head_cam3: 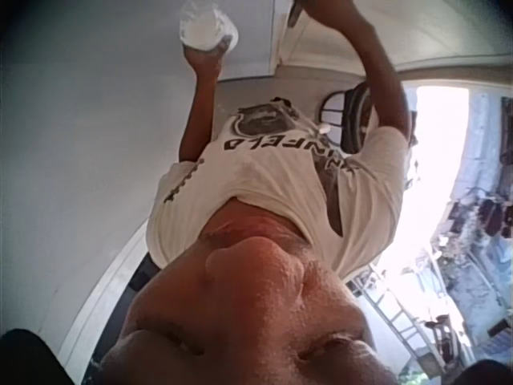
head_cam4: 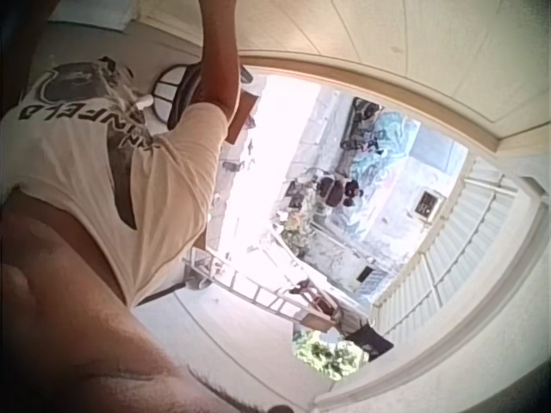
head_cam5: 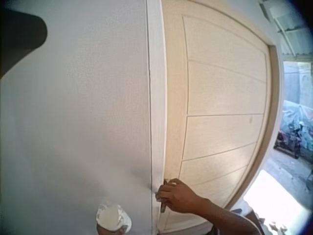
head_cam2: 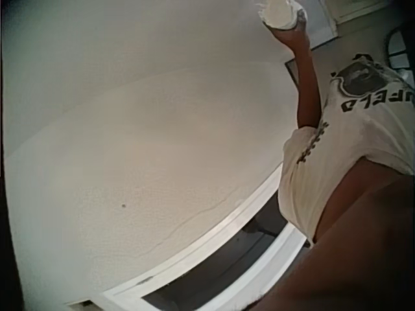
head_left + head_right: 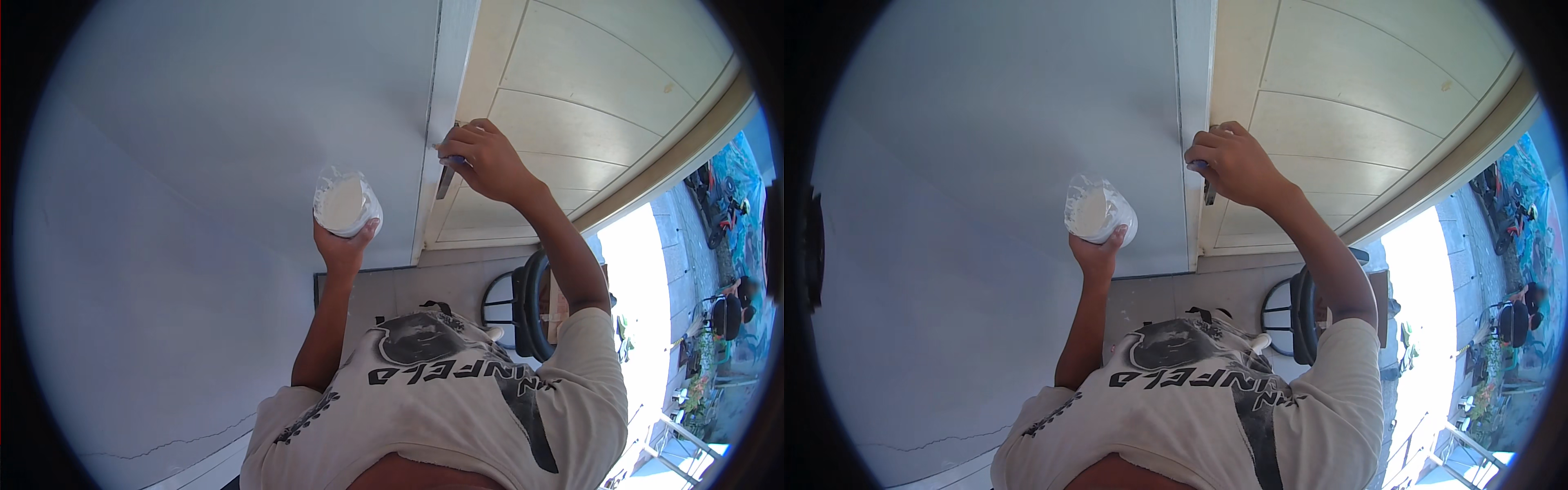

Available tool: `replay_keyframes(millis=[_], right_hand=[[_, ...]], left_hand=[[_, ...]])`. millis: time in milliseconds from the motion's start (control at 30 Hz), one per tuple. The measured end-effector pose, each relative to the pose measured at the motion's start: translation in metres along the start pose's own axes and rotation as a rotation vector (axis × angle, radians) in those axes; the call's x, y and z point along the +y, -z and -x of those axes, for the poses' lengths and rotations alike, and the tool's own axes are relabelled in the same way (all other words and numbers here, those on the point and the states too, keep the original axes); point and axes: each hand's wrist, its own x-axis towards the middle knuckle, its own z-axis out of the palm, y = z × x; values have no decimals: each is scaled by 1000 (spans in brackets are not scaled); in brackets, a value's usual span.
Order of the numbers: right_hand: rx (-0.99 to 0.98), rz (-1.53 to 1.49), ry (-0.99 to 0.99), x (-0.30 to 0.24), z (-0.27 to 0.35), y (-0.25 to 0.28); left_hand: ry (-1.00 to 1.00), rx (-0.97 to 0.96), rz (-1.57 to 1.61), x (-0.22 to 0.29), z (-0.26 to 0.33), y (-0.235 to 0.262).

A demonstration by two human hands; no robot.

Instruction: The person paints the edges of a door frame with white paint using a paintbrush.

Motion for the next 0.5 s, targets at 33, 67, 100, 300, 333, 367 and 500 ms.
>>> replay_keyframes(millis=[33,67,100,300,333,367,500], right_hand=[[73,80,46,-6,3,0],[71,73,50,-11,9,-1],[179,140,76,-14,16,-3],[450,220,143,-1,77,-83],[419,187,101,2,86,-107],[388,157,57,5,96,-128],[346,138,21,10,124,-187]], left_hand=[[2,5,-4,0,0,1],[-2,9,-6,-1,1,1],[-7,14,-9,-1,2,2],[4,54,-37,3,1,-3],[3,54,-39,5,2,-3],[-4,48,-32,5,1,-4],[-13,48,-54,5,1,-4]])
